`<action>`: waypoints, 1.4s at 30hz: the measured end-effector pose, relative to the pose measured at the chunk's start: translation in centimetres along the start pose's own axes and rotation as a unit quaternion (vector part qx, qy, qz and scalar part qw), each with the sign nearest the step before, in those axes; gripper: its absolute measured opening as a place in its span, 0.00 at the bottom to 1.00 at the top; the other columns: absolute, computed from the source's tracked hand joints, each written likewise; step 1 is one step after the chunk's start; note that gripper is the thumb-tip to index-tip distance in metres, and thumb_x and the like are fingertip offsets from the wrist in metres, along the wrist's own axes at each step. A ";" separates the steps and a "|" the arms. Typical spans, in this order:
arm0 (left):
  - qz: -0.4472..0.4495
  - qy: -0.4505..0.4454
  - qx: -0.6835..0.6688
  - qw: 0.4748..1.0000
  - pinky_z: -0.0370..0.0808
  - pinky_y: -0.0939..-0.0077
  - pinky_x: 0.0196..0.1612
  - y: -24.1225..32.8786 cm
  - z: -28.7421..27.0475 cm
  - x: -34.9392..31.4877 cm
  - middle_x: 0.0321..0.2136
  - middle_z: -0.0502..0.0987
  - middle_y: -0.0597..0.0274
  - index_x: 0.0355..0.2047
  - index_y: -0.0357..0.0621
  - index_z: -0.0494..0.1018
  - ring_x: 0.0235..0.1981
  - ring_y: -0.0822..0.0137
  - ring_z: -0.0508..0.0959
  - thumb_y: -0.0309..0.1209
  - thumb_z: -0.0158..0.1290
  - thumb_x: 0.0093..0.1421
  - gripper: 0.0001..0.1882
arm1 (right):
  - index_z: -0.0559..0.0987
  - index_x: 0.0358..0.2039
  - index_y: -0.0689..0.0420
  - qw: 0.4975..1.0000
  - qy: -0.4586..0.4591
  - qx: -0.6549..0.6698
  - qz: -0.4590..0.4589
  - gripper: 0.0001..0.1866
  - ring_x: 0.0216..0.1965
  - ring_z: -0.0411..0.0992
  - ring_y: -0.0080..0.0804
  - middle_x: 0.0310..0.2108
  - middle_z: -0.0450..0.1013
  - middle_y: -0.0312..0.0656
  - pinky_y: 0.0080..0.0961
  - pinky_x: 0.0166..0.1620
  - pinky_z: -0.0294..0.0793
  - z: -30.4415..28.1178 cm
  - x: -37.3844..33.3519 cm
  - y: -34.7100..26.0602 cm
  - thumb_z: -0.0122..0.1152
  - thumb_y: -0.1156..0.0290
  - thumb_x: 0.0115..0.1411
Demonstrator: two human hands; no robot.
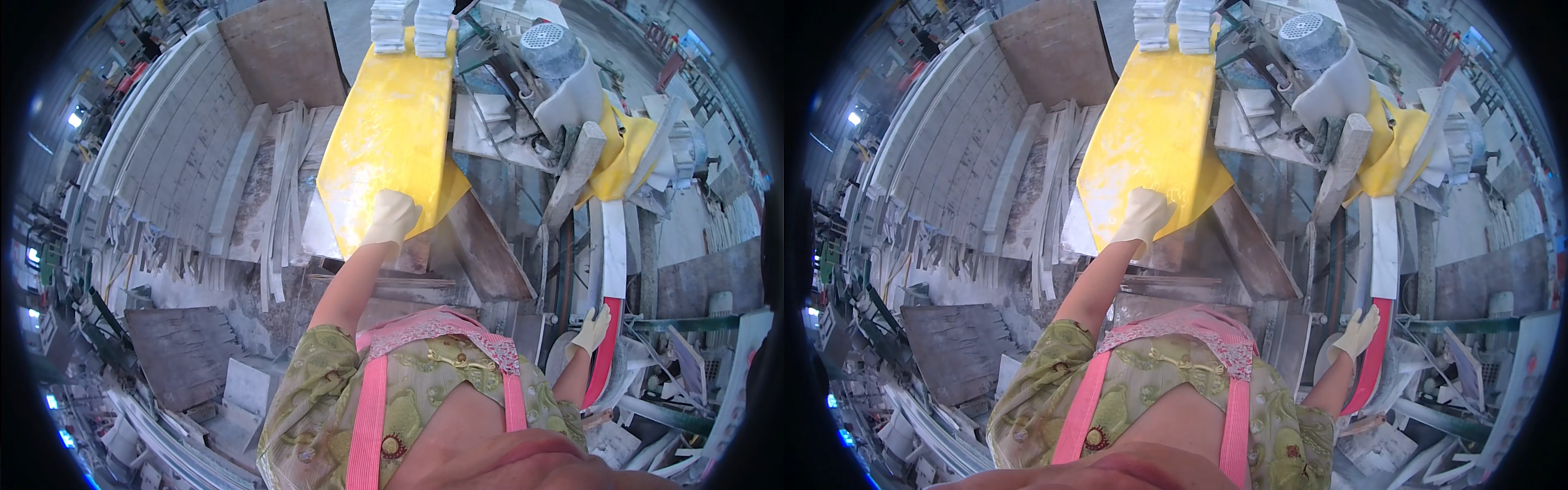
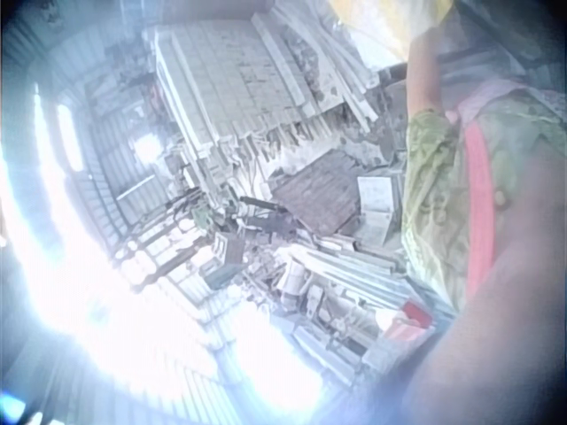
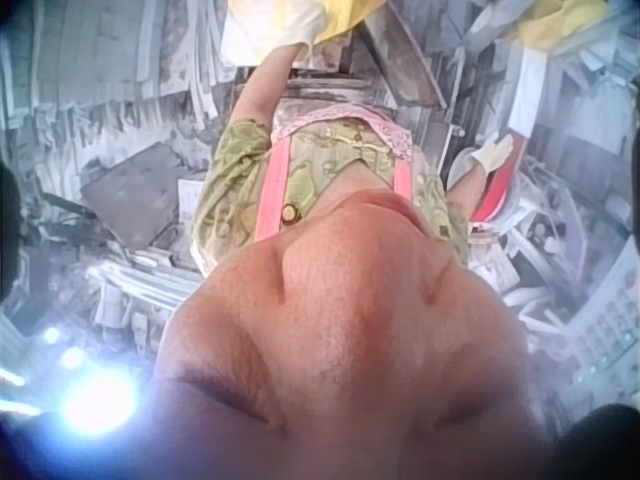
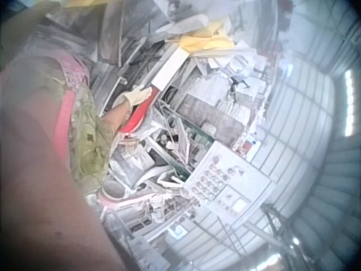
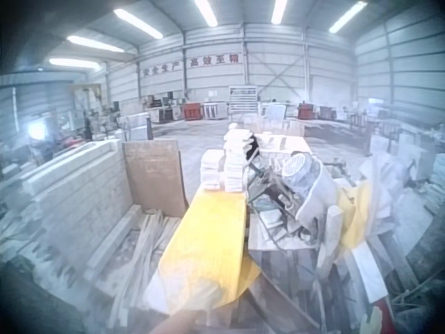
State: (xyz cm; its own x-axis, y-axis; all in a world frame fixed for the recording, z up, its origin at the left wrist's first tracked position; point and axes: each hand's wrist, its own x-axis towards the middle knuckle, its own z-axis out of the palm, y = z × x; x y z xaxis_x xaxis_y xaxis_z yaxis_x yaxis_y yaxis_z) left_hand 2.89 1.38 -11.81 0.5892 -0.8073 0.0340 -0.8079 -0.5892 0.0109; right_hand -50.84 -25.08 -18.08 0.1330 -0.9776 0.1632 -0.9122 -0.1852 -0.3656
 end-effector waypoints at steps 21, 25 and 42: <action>-0.012 -0.009 -0.027 1.000 0.77 0.53 0.41 0.1 -0.8 0.0 0.27 0.83 0.46 0.27 0.39 0.84 0.32 0.46 0.83 0.49 0.50 0.64 0.26 | 0.65 0.69 0.62 0.999 0.019 -0.006 -0.028 0.30 0.73 0.54 0.54 0.70 0.62 0.54 0.44 0.74 0.52 -1.1 -2.0 -0.4 0.49 0.59 0.73; -0.008 -0.007 -0.025 1.000 0.77 0.53 0.41 0.0 -0.7 -0.1 0.26 0.83 0.46 0.27 0.39 0.84 0.32 0.46 0.83 0.49 0.50 0.63 0.25 | 0.65 0.69 0.63 1.000 0.020 0.006 -0.023 0.30 0.73 0.54 0.54 0.70 0.62 0.55 0.45 0.74 0.53 -1.1 -2.3 -0.4 0.49 0.59 0.73; -0.009 -0.008 -0.025 1.000 0.77 0.53 0.39 -0.2 -0.8 0.1 0.24 0.82 0.46 0.25 0.40 0.84 0.30 0.46 0.83 0.49 0.50 0.64 0.26 | 0.66 0.69 0.63 0.999 0.024 -0.019 -0.016 0.30 0.73 0.54 0.54 0.70 0.63 0.54 0.45 0.74 0.52 -1.3 -3.0 0.3 0.48 0.57 0.73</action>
State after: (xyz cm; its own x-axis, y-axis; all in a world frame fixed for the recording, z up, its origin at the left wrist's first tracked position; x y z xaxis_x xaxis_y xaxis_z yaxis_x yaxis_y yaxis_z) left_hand 3.09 1.46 -11.00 0.6027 -0.7978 0.0174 -0.7971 -0.6008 0.0615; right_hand -52.05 -22.05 -17.54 0.1450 -0.9649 0.2189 -0.9219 -0.2121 -0.3241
